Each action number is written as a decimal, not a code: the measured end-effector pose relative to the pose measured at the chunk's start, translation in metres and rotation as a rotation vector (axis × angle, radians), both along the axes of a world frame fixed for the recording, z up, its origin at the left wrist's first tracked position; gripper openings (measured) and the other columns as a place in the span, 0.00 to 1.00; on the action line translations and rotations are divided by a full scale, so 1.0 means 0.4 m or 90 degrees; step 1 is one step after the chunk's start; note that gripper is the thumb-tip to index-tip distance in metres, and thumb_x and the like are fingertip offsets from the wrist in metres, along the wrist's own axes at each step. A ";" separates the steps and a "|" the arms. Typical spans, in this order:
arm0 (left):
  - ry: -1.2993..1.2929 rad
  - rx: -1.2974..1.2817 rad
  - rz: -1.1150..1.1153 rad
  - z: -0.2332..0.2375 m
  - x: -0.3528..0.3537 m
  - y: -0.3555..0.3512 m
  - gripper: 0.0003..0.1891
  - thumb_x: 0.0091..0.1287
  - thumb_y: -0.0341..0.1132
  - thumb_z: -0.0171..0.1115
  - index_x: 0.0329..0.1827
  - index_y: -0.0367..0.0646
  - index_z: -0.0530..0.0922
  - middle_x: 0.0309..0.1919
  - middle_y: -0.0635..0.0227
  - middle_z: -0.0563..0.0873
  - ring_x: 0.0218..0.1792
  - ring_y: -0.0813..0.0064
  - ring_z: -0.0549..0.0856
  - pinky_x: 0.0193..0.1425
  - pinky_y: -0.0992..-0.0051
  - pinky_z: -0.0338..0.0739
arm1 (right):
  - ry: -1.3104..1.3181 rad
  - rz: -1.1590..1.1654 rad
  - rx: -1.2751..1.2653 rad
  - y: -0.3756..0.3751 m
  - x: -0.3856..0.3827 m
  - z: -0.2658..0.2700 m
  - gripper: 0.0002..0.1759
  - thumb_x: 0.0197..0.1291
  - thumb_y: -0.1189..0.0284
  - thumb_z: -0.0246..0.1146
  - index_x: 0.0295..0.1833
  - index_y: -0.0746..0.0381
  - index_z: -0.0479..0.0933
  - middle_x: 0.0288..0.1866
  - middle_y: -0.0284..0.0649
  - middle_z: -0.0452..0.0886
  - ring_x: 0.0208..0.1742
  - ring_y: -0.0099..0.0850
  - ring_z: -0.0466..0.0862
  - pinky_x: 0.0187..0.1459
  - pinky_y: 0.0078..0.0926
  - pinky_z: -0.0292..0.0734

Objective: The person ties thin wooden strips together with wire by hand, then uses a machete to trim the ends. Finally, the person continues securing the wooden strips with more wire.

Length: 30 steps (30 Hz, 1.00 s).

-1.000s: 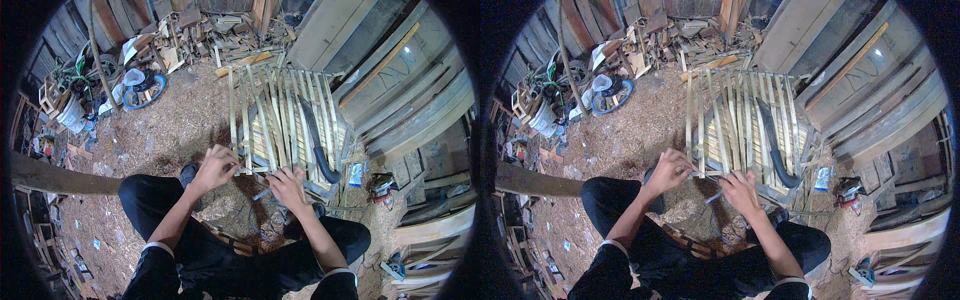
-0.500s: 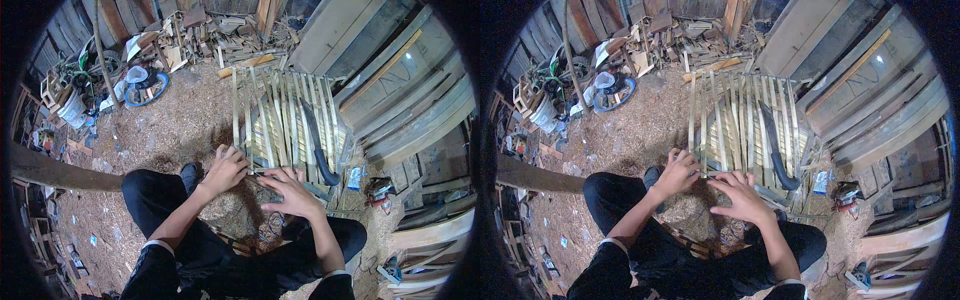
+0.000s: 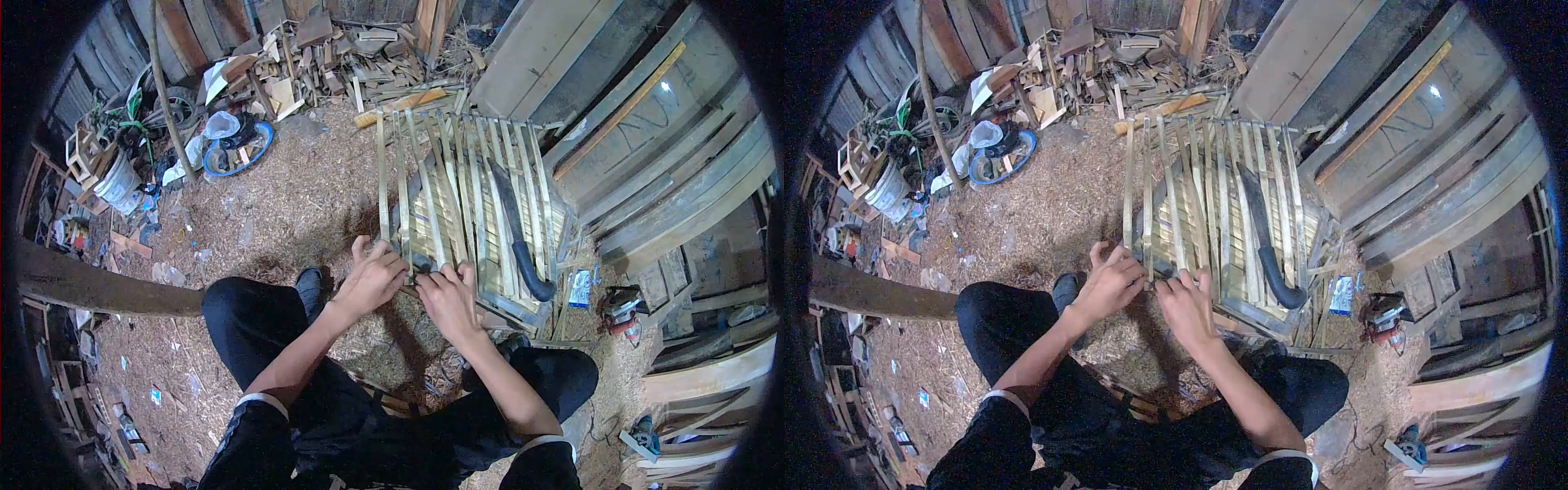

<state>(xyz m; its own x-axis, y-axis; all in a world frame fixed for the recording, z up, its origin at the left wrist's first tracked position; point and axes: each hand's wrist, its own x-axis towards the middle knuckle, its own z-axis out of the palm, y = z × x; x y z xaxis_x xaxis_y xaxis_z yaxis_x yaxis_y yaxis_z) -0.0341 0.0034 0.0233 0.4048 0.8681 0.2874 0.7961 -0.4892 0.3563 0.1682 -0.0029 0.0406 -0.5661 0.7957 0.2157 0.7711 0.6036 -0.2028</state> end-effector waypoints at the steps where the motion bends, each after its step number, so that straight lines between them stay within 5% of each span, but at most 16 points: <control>1: 0.009 0.015 0.007 0.000 0.000 -0.002 0.06 0.66 0.36 0.67 0.43 0.48 0.85 0.39 0.73 0.84 0.57 0.68 0.77 0.72 0.48 0.52 | -0.007 0.005 0.016 -0.001 -0.004 -0.007 0.07 0.59 0.73 0.65 0.42 0.60 0.84 0.38 0.36 0.85 0.51 0.34 0.79 0.61 0.46 0.62; 17: 0.021 0.079 0.107 -0.064 0.038 -0.033 0.05 0.67 0.34 0.63 0.43 0.47 0.80 0.38 0.65 0.84 0.59 0.62 0.76 0.63 0.41 0.59 | -0.007 0.024 0.038 0.006 -0.002 -0.038 0.09 0.56 0.74 0.65 0.44 0.62 0.83 0.37 0.41 0.85 0.53 0.37 0.78 0.57 0.45 0.64; 30: 0.010 0.096 0.113 -0.077 0.035 -0.024 0.05 0.66 0.35 0.66 0.42 0.49 0.83 0.36 0.72 0.85 0.53 0.69 0.77 0.59 0.48 0.58 | 0.019 0.017 0.004 0.002 0.003 -0.036 0.06 0.54 0.74 0.67 0.38 0.61 0.81 0.36 0.40 0.85 0.52 0.36 0.79 0.55 0.45 0.63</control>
